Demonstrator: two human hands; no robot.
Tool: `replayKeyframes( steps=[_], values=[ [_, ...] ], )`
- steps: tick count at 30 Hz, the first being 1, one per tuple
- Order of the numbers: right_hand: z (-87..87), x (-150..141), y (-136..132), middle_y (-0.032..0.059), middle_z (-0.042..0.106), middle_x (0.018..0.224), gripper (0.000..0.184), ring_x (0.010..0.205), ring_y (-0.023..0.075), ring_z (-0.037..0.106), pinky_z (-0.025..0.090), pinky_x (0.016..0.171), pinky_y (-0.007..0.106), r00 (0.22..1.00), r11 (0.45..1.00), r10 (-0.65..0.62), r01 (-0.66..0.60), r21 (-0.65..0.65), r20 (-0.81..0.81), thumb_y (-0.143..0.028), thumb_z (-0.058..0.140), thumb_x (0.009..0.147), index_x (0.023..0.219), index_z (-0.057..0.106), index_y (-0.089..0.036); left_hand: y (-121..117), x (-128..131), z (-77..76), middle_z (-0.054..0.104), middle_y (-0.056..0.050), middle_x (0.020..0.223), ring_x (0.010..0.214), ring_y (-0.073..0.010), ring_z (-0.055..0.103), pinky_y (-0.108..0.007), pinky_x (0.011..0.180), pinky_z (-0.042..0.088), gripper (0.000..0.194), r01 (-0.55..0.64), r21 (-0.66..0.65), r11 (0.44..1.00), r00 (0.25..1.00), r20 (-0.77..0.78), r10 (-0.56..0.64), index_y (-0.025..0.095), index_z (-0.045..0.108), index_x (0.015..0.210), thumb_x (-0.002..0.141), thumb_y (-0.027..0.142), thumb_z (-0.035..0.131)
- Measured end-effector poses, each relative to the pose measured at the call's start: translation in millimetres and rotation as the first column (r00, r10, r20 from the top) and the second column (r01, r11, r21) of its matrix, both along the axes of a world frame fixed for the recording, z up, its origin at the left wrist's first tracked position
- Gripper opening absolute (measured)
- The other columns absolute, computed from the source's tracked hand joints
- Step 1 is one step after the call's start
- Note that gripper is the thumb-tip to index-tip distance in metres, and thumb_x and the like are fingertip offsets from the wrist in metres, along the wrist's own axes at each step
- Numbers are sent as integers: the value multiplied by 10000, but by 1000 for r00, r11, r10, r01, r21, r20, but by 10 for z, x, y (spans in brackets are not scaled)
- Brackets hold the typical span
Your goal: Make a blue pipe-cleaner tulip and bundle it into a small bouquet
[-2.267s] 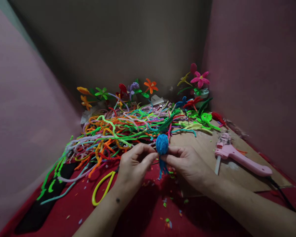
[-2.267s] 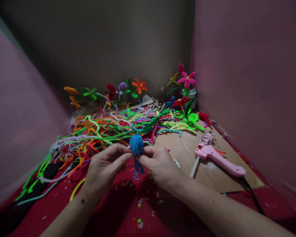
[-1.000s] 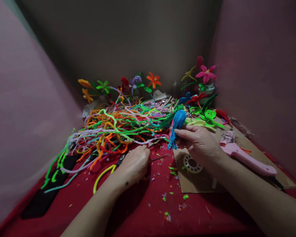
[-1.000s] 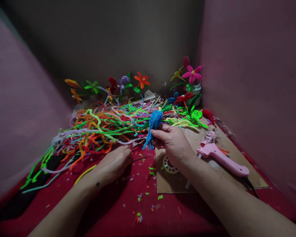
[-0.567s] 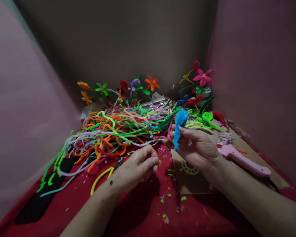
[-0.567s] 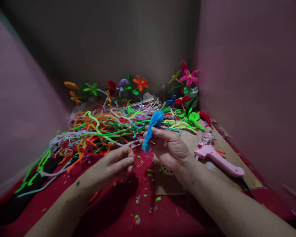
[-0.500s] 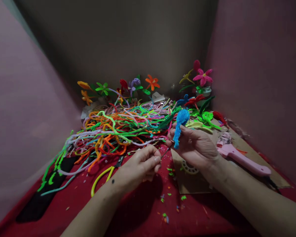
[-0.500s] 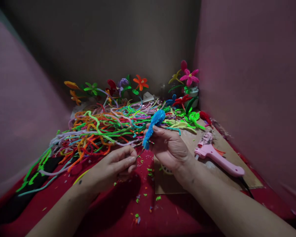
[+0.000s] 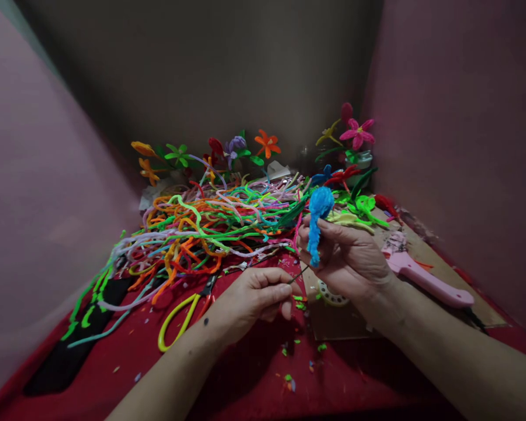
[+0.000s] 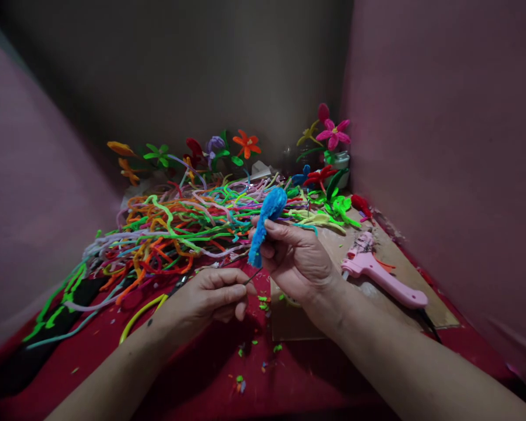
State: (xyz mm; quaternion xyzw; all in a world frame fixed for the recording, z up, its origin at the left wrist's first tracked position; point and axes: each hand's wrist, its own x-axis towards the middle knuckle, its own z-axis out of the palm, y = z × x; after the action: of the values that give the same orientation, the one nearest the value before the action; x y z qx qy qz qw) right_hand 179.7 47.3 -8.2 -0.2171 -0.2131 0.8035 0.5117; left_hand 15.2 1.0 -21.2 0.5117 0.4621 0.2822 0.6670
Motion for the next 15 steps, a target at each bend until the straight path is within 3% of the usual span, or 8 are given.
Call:
replayKeyframes(
  steps=[7, 15],
  values=[
    [33, -12, -16, -29, 512, 590, 83, 472, 78, 342, 330, 492, 244, 1000, 999, -19, 18, 29, 24, -185, 686, 584, 633, 619, -179, -90, 141, 67, 405, 60, 447, 397, -54, 263, -210, 415, 170, 258, -79, 72, 994, 980, -177, 91, 149, 568, 645, 760, 379, 566],
    [61, -49, -42, -57, 436, 554, 101, 429, 51, 186, 202, 432, 236, 1000, 998, -14, 13, 60, 25, -167, 662, 586, 627, 569, -162, -77, 164, -40, 368, 74, 417, 346, -56, 252, -207, 357, 171, 251, -79, 44, 996, 984, -155, 85, 178, 470, 581, 755, 349, 529]
  ],
)
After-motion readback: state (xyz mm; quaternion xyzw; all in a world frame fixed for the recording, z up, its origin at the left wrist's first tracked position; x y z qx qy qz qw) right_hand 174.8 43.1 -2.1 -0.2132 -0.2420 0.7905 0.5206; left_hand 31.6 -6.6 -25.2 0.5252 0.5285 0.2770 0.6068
